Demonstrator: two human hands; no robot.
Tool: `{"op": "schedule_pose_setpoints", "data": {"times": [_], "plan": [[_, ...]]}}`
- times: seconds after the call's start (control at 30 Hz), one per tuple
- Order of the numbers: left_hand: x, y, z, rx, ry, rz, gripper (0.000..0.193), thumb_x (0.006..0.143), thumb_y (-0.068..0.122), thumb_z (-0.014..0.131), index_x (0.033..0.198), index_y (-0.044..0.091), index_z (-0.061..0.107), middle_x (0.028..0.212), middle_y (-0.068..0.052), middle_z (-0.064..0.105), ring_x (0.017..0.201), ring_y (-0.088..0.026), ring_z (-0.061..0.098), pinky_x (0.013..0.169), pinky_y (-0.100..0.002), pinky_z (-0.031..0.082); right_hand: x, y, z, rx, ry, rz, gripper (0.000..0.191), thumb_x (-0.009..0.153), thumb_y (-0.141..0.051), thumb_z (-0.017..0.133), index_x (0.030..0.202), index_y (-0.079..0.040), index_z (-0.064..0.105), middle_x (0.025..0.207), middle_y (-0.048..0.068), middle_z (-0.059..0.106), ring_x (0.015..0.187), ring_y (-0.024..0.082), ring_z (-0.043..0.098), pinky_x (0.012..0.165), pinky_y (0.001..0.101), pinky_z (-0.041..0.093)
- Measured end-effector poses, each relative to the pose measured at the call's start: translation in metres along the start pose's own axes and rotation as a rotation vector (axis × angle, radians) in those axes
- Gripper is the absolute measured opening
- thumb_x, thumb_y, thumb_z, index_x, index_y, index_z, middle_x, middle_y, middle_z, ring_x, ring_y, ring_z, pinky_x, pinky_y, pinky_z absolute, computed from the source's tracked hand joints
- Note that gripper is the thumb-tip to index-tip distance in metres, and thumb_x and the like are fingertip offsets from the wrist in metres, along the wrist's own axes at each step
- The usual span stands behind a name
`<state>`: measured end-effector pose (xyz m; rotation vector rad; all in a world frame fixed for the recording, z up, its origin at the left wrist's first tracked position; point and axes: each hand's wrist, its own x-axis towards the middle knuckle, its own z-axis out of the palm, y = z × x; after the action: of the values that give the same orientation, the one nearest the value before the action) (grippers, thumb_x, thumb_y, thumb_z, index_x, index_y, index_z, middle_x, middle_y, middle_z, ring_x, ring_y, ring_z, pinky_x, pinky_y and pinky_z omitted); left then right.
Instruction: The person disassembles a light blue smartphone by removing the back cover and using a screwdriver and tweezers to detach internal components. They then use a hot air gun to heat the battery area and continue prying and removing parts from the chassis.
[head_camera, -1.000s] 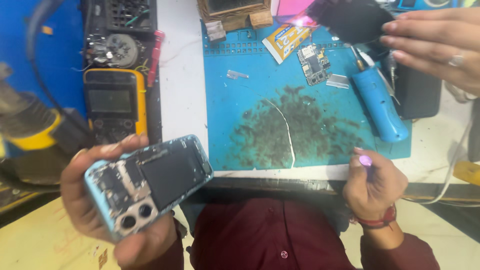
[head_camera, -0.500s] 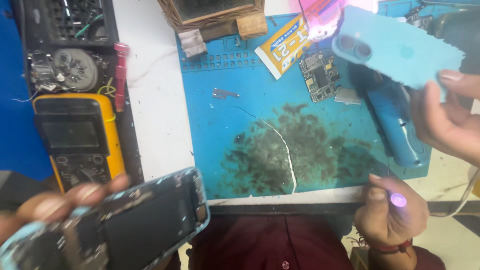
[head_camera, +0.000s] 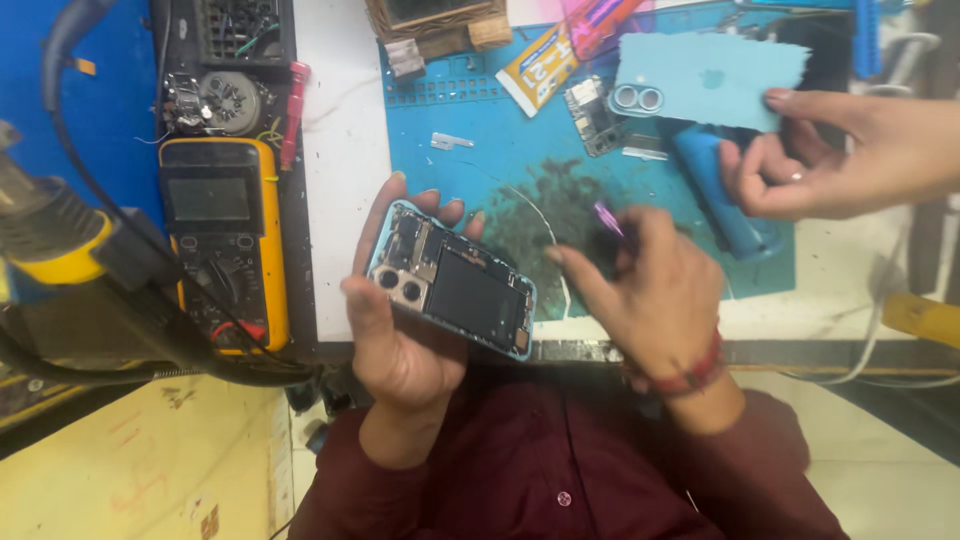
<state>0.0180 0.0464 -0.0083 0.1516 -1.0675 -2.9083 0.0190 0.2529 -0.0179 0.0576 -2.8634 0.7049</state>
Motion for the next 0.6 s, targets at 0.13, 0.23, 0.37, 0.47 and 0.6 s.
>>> {"op": "schedule_pose_setpoints", "data": {"times": [0.13,0.23,0.37,0.47,0.6], "plan": [[-0.009,-0.008,-0.001,-0.038,-0.004,-0.006,0.083,0.109,0.05,0.051,0.164,-0.006,0.026,0.146,-0.017,0.05,0.142,-0.031,0.049,0.127,-0.054,0.039,0.008,0.004,-0.006,-0.015,0.179,0.096,0.032,0.103,-0.03,0.081,0.112,-0.006,0.062,0.073,0.004,0.062,0.062,0.025,0.062,0.061,0.04,0.049],[-0.011,-0.015,-0.001,-0.071,0.02,-0.029,0.075,0.11,0.049,0.042,0.162,-0.003,0.029,0.146,-0.018,0.05,0.14,-0.03,0.05,0.126,-0.053,0.039,0.0,0.004,-0.008,0.041,0.158,0.056,0.037,0.095,-0.03,0.084,0.109,-0.004,0.061,0.07,0.006,0.062,0.059,0.026,0.062,0.058,0.0405,0.048],[-0.005,-0.026,-0.001,-0.214,0.047,-0.089,0.071,0.112,0.05,0.029,0.159,-0.003,0.035,0.145,-0.02,0.051,0.136,-0.032,0.052,0.122,-0.053,0.04,-0.005,0.002,-0.015,0.055,0.187,0.082,0.033,0.1,-0.026,0.083,0.115,-0.005,0.063,0.08,0.008,0.068,0.069,0.026,0.068,0.065,0.0396,0.051],[-0.003,-0.03,-0.001,-0.248,0.08,-0.118,0.073,0.11,0.053,0.024,0.156,-0.002,0.037,0.145,-0.021,0.051,0.135,-0.033,0.052,0.12,-0.053,0.041,-0.018,-0.008,-0.024,0.399,0.055,0.053,0.05,0.091,-0.03,0.086,0.125,-0.003,0.061,0.096,0.011,0.074,0.083,0.027,0.073,0.074,0.0371,0.057],[-0.002,-0.031,0.0,-0.276,0.098,-0.129,0.074,0.109,0.054,0.023,0.155,-0.002,0.037,0.145,-0.021,0.051,0.136,-0.033,0.051,0.119,-0.054,0.04,-0.037,-0.028,-0.031,0.354,-0.076,-0.225,0.09,0.062,-0.043,0.095,0.131,-0.001,0.056,0.118,0.02,0.073,0.104,0.033,0.074,0.086,0.0377,0.058]]}}
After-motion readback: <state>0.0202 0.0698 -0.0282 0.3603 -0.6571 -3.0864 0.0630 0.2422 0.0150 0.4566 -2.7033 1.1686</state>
